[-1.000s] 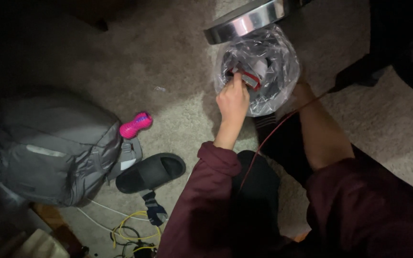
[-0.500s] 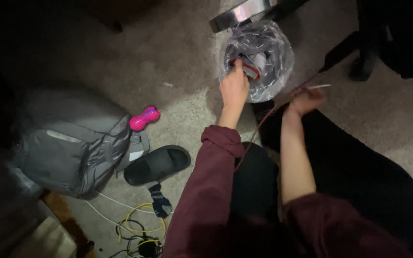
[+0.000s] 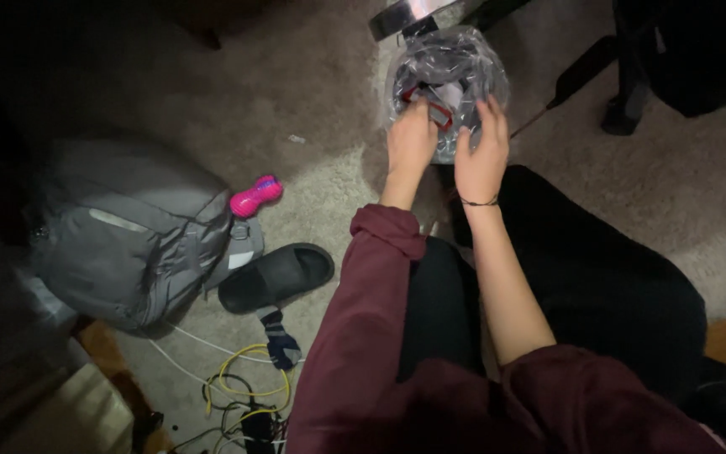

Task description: The person tidies a cluttered desk by picking up a water bottle, a small container, and a tissue, then discards the tissue and container into a trash bin. They move a chair, plug in a red cable into a laptop, and organize coins on a notebook.

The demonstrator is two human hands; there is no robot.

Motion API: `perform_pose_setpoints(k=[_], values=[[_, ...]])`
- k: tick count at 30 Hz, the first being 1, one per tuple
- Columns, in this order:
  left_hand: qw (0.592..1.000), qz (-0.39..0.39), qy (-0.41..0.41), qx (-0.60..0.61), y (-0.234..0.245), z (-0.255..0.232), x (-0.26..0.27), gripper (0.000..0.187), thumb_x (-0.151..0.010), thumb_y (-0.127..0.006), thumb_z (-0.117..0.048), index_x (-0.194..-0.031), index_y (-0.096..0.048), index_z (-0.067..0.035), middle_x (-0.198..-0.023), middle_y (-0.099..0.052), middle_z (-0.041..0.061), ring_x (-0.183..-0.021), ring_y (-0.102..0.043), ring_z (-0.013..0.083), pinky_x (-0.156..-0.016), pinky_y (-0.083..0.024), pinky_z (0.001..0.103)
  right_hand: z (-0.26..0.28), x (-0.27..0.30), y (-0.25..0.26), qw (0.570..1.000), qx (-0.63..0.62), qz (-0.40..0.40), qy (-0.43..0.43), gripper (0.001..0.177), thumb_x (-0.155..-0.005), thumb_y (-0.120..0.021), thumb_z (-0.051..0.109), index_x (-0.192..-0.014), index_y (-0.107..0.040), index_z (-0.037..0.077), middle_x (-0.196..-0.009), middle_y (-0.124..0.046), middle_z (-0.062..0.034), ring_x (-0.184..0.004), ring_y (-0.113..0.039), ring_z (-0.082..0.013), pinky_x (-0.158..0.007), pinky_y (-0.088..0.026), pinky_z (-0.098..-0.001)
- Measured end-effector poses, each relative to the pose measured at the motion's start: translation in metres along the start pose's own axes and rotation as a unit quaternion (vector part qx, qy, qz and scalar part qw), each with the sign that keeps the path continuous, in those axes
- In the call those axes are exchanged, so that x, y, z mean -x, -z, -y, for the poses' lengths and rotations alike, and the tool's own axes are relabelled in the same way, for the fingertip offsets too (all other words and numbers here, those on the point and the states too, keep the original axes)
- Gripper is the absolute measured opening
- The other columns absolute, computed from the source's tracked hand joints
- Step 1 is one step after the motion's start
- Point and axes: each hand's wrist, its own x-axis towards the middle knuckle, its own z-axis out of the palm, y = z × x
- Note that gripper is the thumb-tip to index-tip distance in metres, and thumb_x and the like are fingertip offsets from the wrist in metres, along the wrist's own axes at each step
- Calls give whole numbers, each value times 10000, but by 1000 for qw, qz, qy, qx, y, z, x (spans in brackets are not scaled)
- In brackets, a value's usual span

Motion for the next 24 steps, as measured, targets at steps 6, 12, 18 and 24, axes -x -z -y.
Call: perform_pose_setpoints(k=[6, 12, 18, 24], values=[[998, 35, -1, -59, -15, 12, -9, 462, -888, -581, -216, -1335, -571, -98, -997, -714, 113, -915, -742, 354, -781, -619, 534, 7, 20, -11, 999, -19, 30, -15, 284, -865, -705, -40, -1139, -686, 30, -1265, -595, -138, -1144, -635, -397, -974, -515, -498], [999, 36, -8, -31, 12, -4, -6, 400, -908, -557, -141, -1297, -595, -56, -986, -727, 148, -924, -750, 370, -789, -623, 537, 26, -2, -6, 998, -60, 2, 32, 164, -923, -715, 28, -1069, -696, 101, -1118, -616, -68, -993, -671, -317, -855, -540, -428], [996, 90, 5, -9, 11, -2, -11, 240, -944, -513, -107, -1099, -694, -81, -951, -730, 123, -965, -742, 350, -800, -628, 476, -19, -39, -36, 991, 60, 119, -31, 123, -978, -703, 250, -975, -700, 126, -888, -667, -105, -817, -707, -380, -721, -554, -508], [969, 153, 156, 117, 89, -35, -15, 304, -949, -553, -197, -1161, -622, 9, -1086, -706, 258, -1091, -693, 425, -932, -563, 535, -42, -67, -54, 897, 165, 373, -168, 269, -939, -600, 468, -1001, -766, 265, -964, -773, -58, -992, -726, -352, -838, -579, -503]])
